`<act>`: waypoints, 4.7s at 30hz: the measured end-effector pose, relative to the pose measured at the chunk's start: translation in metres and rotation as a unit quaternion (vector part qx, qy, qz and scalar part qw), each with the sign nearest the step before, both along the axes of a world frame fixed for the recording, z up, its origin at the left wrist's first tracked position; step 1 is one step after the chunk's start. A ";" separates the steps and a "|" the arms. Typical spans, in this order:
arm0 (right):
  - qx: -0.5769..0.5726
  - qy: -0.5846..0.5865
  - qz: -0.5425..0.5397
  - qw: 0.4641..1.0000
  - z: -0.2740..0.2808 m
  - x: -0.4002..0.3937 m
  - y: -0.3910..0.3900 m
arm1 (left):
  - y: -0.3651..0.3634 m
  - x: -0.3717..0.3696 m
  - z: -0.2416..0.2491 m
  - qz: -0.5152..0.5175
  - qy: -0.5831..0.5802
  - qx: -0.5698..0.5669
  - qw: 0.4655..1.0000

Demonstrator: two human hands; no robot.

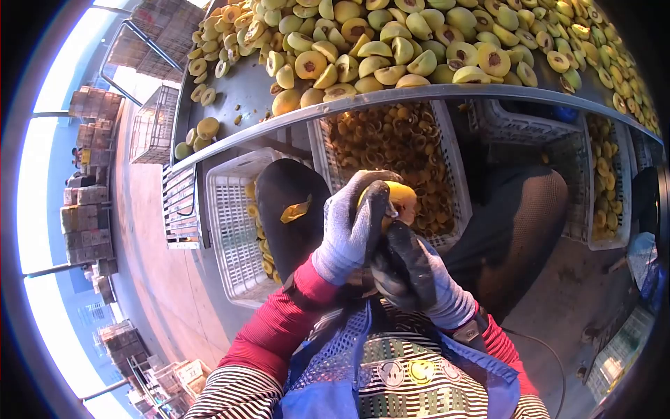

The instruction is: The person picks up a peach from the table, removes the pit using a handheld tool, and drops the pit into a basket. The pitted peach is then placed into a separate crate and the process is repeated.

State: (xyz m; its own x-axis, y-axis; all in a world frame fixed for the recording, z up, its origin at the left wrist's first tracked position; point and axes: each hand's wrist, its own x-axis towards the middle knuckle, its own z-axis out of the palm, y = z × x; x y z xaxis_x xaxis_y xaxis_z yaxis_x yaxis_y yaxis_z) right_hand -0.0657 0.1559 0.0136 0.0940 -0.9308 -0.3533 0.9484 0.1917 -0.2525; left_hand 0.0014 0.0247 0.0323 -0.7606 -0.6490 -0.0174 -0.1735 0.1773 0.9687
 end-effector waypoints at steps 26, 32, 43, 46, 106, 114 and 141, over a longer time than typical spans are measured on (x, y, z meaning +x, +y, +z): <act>-0.144 0.852 -0.078 0.497 0.008 -0.039 -0.007 | -0.022 0.050 0.006 0.027 -0.053 0.019 0.998; -0.133 0.878 -0.070 0.454 0.007 -0.033 -0.003 | -0.019 0.060 -0.001 0.026 -0.065 0.023 0.997; -0.098 0.921 -0.108 0.361 0.003 -0.036 -0.013 | -0.009 0.064 -0.005 0.095 -0.029 0.230 0.968; -0.094 0.924 -0.118 0.350 0.003 -0.037 -0.017 | -0.010 0.070 -0.011 0.092 -0.034 0.252 0.963; 0.119 0.874 0.040 0.469 -0.042 -0.047 -0.001 | -0.066 0.146 -0.018 0.291 -0.033 -0.310 0.904; 0.100 0.731 0.033 0.675 -0.050 -0.036 -0.011 | -0.139 0.068 0.018 0.158 -0.273 -0.337 0.887; 0.147 0.363 -0.101 0.914 -0.058 -0.053 -0.024 | -0.332 -0.018 -0.038 -0.137 -0.528 -0.386 0.744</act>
